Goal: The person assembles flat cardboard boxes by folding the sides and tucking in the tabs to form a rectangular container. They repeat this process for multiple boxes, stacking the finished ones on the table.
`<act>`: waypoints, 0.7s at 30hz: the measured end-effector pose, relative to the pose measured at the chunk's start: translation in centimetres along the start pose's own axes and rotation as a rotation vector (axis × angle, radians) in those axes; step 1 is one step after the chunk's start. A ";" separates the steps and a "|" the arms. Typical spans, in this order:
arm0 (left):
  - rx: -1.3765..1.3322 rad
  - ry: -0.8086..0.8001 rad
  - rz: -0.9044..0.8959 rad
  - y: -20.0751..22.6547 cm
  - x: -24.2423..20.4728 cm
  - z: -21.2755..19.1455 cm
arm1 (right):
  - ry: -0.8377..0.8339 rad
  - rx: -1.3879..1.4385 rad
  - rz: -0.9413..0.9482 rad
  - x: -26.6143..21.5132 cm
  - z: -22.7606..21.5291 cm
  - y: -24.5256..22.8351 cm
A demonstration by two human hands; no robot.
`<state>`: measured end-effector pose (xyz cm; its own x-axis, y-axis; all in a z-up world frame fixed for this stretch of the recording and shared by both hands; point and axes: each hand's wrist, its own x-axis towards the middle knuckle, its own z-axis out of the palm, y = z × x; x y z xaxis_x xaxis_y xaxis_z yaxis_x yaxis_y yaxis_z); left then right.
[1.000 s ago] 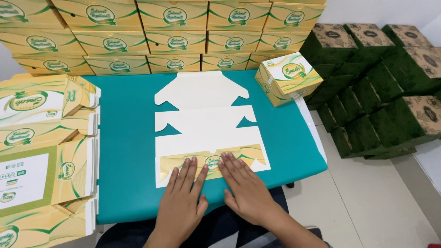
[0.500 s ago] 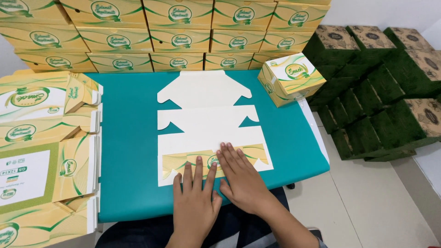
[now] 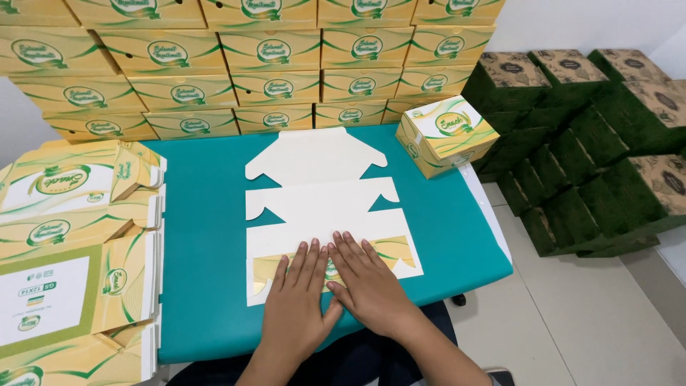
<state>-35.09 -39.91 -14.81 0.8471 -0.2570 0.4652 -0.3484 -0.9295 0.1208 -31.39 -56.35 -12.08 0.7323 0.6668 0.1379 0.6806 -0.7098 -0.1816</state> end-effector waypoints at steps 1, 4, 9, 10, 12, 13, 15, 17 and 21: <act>0.004 -0.008 0.026 -0.3 -0.1 -0.3 | -0.013 0.001 -0.011 -0.2 0.0 0.2; 0.030 -0.039 0.016 -2.2 -0.7 -0.8 | -0.133 0.037 0.018 -1.6 -1.8 1.1; 0.003 -0.112 -0.020 -5.0 -1.8 -1.3 | -0.095 -0.029 0.030 -2.7 -0.2 3.0; 0.004 -0.154 -0.024 -5.3 -2.0 -1.0 | -0.056 -0.102 0.017 -2.7 0.6 3.4; 0.005 -0.175 -0.014 -5.5 -1.6 -0.7 | -0.031 -0.211 -0.017 -2.7 2.0 3.8; 0.005 -0.190 -0.001 -5.8 -1.3 -0.5 | -0.002 -0.325 -0.051 -2.6 2.8 4.0; 0.112 -0.102 0.077 -5.5 -1.5 0.4 | 0.057 -0.353 -0.064 -3.1 3.0 3.6; 0.221 -0.014 0.152 -5.5 -1.3 1.0 | 0.117 -0.379 -0.080 -3.2 3.2 3.5; 0.207 0.007 0.302 -5.7 -2.1 2.6 | 0.221 -0.321 -0.110 -2.9 2.7 3.5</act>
<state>-33.78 -34.77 -18.78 0.7152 -0.5273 0.4587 -0.4935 -0.8458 -0.2027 -31.19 -60.18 -15.74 0.6180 0.7030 0.3520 0.7023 -0.6949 0.1549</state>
